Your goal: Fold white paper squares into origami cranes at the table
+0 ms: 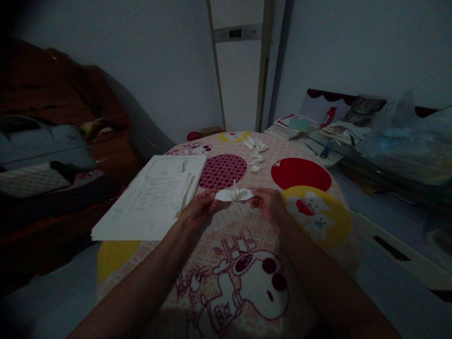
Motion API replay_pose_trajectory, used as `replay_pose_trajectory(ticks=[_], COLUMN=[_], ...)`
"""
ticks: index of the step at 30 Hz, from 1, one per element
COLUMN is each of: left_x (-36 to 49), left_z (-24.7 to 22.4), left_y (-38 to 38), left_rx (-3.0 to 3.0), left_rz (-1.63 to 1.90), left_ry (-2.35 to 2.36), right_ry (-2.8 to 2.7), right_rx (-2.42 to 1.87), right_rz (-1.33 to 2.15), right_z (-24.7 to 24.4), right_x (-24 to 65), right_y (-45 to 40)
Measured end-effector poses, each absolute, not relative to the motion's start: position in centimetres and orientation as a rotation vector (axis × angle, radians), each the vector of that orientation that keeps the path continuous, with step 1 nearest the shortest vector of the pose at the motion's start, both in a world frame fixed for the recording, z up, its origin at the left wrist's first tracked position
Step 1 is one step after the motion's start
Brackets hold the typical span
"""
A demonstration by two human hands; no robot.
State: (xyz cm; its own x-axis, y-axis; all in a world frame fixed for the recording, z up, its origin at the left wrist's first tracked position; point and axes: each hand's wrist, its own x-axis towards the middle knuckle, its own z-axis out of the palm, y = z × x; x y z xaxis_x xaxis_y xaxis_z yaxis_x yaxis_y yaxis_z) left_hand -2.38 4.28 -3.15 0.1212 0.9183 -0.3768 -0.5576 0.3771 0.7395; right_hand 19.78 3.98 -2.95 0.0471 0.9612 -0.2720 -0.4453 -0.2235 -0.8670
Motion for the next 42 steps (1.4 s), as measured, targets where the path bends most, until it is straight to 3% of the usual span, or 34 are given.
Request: replay_pose_trajectory(ticks=[8, 22, 42], left_x=[-1.5, -1.2, -1.7], left_z=[-3.5, -4.2, -5.3], left_y=[4.4, 4.3, 4.6], left_rx=[0.531, 0.771, 0.875], left_rz=[1.200, 1.211, 1.190], left_ry=[0.942, 1.007, 1.011], right_ry=[-0.700, -0.482, -0.552], right_rx=[-1.063, -1.075, -1.382], right_rz=[1.457, 1.051, 0.805], right_z=[-3.5, -2.3, -3.7], right_x=[19.9, 26.1, 29.1], right_y=[4.2, 7.4, 8.6])
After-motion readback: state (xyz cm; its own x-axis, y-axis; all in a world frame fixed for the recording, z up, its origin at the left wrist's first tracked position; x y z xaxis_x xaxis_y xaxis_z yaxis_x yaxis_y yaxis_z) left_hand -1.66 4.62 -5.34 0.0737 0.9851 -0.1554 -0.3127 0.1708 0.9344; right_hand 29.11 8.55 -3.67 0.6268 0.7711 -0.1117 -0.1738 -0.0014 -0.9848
